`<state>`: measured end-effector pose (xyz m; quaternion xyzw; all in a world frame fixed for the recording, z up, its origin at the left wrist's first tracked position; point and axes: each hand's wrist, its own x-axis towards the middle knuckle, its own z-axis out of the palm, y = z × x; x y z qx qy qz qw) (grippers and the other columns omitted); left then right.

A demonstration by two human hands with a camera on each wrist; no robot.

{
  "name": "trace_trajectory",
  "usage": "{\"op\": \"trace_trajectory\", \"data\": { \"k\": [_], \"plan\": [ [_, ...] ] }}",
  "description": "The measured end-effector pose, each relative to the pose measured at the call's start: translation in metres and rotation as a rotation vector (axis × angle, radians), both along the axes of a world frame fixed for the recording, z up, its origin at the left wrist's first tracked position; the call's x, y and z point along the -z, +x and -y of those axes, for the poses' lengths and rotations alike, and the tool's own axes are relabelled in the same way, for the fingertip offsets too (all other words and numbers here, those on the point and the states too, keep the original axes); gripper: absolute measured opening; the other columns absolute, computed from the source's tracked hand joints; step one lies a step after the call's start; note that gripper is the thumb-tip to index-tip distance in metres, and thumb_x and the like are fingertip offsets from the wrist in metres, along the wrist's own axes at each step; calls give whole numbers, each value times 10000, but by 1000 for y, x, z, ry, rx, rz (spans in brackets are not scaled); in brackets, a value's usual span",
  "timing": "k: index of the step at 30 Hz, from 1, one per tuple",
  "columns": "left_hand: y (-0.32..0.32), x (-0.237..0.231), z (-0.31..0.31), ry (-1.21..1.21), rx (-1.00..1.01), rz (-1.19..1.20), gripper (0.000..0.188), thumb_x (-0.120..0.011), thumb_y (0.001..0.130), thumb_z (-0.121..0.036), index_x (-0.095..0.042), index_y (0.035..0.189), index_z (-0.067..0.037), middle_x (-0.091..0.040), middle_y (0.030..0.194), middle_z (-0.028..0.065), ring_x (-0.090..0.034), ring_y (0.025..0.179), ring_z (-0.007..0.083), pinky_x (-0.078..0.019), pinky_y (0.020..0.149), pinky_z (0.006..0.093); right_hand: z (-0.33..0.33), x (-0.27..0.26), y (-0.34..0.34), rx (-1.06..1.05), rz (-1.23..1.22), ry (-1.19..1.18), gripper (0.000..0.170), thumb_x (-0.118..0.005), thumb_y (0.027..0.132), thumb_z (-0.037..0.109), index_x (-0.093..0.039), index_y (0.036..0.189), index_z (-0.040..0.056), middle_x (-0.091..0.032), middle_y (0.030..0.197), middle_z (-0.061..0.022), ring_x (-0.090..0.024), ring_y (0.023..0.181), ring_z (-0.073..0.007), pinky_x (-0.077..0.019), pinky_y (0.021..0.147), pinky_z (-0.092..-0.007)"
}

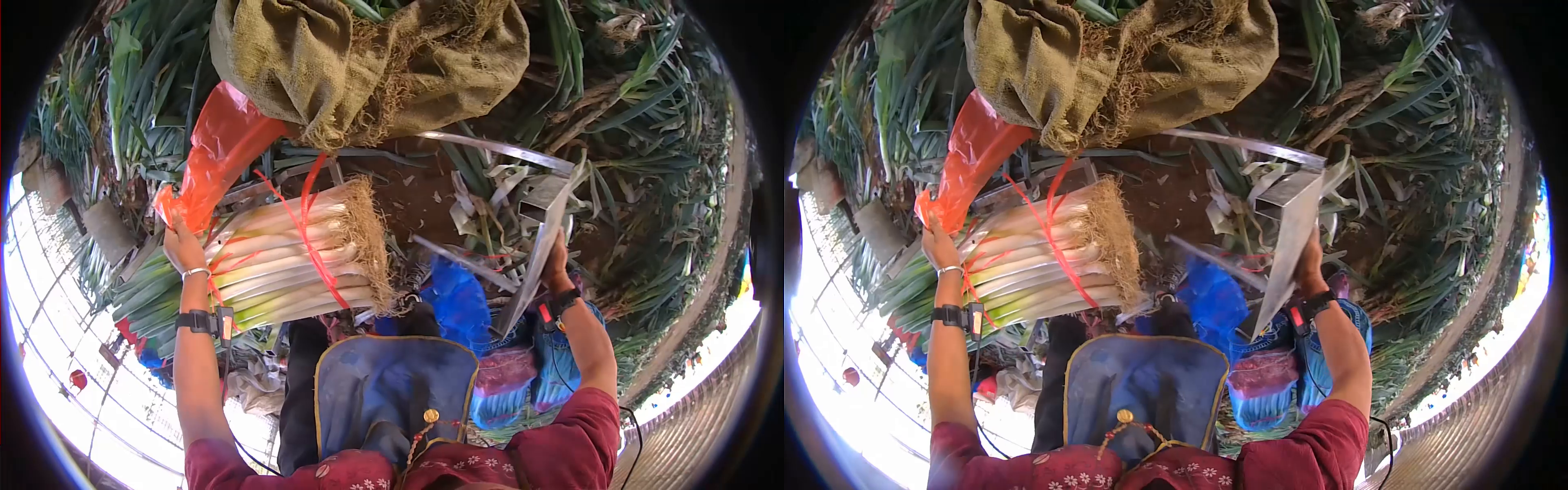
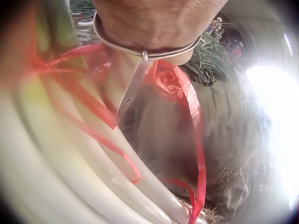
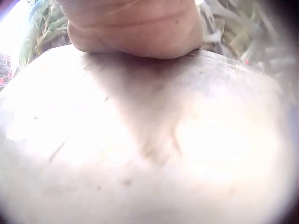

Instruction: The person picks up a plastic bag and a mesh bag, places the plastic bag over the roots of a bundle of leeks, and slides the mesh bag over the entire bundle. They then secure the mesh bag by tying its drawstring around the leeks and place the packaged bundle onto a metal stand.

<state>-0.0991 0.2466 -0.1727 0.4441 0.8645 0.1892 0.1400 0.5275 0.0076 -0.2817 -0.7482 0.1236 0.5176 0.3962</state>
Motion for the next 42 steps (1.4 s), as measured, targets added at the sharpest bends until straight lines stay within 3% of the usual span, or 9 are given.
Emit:
{"op": "trace_trajectory", "data": {
  "k": [9,10,19,24,28,30,34,37,42],
  "plan": [
    [-15,3,0,-136,67,-204,617,-426,938,-517,-622,923,68,-620,728,242,-604,669,384,-467,637,433,6,-48,173,-295,292,-81,721,-267,927,651,-558,1206,53,-617,985,-74,-567,856,-186,-453,786,-303],
    [-14,3,0,-101,83,-191,611,-425,940,-513,-624,936,65,-623,744,248,-610,681,389,-465,636,436,0,-54,170,-252,394,-101,685,-249,915,671,-618,878,95,-606,724,-33,-563,634,-158,-465,587,-320],
    [-11,7,2,11,161,-95,567,-422,945,-479,-638,897,43,-621,763,268,-607,696,413,-439,622,476,28,-126,123,-285,278,-255,889,-285,856,744,-236,1462,95,-356,1435,-178,-317,1338,-292,-247,1049,-501],
    [-17,11,0,-70,169,-207,587,-445,924,-504,-596,743,33,-606,734,272,-573,664,450,-406,600,502,30,-131,30,-281,181,-9,612,-413,939,529,-421,1362,87,-451,1368,-174,-443,1250,-314,-354,1011,-424],
    [-22,20,6,19,406,-366,278,-562,843,-238,-608,929,23,-584,1093,271,-567,988,418,-461,845,481,39,-100,-75,-1011,383,165,351,-532,894,359,-615,1070,67,-643,1034,-110,-598,996,-227,-467,817,-333],
    [-8,-1,9,232,473,-191,320,-628,745,-113,-608,1022,44,-576,1143,228,-526,1099,378,-400,975,439,25,-156,-156,-1268,465,415,266,-601,860,235,-639,1023,28,-656,1011,-133,-628,952,-256,-497,827,-339],
    [56,-103,35,308,410,613,197,-694,702,-47,-592,870,-28,-581,799,56,-509,733,186,-432,682,331,10,-243,-268,-1151,61,355,388,-588,899,187,-530,1246,22,-638,1040,-61,-585,960,-125,-473,840,-276],
    [68,-174,78,157,483,1034,217,-734,706,1,-568,811,-93,-495,716,-50,-440,661,67,-405,589,240,-7,-335,-326,-868,-21,463,581,-622,887,254,-381,1390,91,-575,1210,-104,-554,1077,-175,-441,916,-313],
    [43,-337,132,-404,393,1833,408,-664,844,-93,-525,1224,-44,-612,1153,64,-619,996,195,-527,831,349,-12,-453,-391,-428,-409,669,576,-643,887,244,-376,1381,115,-582,1167,-81,-579,1033,-158,-492,840,-335]
  ]
}}
